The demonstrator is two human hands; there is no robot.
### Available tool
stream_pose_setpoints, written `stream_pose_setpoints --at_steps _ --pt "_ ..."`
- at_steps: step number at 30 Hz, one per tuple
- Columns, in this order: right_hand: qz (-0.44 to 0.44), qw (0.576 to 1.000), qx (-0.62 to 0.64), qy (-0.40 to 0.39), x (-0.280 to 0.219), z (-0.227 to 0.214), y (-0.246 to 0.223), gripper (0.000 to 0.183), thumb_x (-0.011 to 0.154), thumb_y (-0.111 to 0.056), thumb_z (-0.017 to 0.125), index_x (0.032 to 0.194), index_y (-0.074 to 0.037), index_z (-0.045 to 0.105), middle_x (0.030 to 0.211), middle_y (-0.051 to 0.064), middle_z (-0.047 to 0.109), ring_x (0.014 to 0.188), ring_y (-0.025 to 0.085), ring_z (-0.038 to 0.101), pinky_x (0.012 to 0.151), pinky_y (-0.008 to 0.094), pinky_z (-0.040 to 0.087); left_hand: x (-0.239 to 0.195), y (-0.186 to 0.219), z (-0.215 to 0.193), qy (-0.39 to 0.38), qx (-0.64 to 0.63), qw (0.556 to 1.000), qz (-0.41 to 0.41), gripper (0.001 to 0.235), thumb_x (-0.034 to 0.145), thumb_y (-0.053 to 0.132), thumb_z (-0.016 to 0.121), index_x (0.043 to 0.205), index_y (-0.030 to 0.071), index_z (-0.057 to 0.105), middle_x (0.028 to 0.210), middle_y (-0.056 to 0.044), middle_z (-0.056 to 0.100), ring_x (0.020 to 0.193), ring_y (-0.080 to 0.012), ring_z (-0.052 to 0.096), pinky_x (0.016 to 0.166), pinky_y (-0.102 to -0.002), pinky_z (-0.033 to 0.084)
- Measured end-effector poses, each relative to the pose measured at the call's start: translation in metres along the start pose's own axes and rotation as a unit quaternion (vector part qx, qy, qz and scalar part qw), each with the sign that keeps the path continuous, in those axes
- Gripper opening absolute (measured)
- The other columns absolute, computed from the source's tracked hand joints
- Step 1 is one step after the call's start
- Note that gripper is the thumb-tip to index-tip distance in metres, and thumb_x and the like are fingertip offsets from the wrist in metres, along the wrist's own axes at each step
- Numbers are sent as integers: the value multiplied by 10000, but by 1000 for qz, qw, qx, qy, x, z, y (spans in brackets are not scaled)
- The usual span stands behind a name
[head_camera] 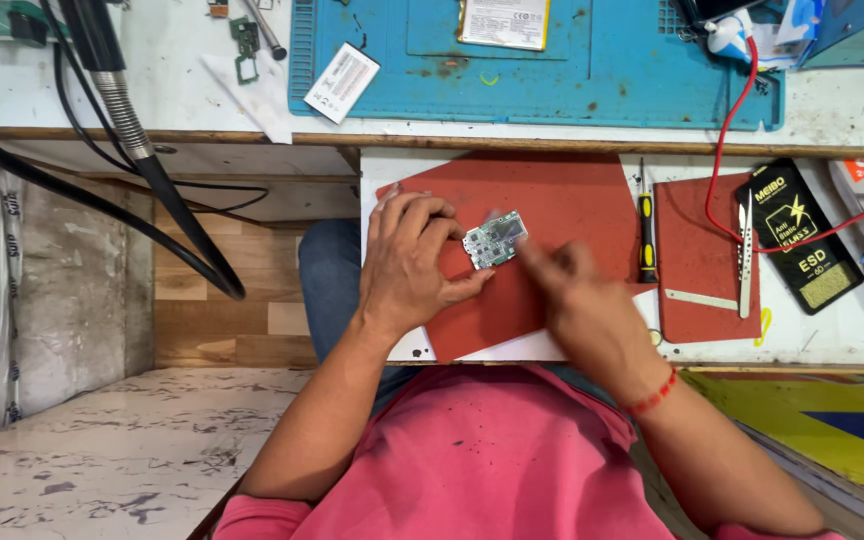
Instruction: The person uses a small tool to scrape and clean a circuit board placed on a red mat. They then use a hot air gun to apply heat to the board while holding it steady with the other hand.
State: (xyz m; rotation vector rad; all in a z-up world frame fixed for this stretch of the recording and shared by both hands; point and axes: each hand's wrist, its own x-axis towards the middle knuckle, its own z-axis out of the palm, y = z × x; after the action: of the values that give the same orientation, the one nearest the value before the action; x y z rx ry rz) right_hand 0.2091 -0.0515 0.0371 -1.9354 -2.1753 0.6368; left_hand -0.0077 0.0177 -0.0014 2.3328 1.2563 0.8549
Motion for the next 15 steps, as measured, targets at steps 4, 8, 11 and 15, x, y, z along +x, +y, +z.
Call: stream_pose_setpoints --at_steps 4,8,11,15 --pt "-1 1000 -8 3 2 2 -2 639 867 14 509 1455 -233 564 1098 168 629 690 393 682 631 506 562 -2 -3 0 -1 5 1000 4 479 634 384 931 923 86 692 1173 -71 612 1184 -305 529 1058 -481 394" --pt "-7 999 -11 -48 -2 4 3 688 815 7 527 1448 -262 555 1165 178 615 653 415 665 617 501 564 -4 -5 3 7 4 1000 16 493 658 393 925 949 73 690 1176 -82 608 1189 -310 529 1072 -493 390" --pt "-47 997 42 36 -6 5 3 650 834 16 513 1437 -221 577 1146 163 640 741 399 688 680 498 564 -4 -3 -1 12 1 1000 25 498 691 414 913 964 63 687 1185 -94 597 1197 -316 523 1073 -503 385" --pt "-14 1000 -9 7 -4 0 1 647 855 -1 519 1452 -246 564 1096 150 634 742 392 689 682 491 566 0 11 -14 46 -22 998 41 406 775 330 856 997 40 681 1111 -116 618 1125 -329 567 1068 -526 411"
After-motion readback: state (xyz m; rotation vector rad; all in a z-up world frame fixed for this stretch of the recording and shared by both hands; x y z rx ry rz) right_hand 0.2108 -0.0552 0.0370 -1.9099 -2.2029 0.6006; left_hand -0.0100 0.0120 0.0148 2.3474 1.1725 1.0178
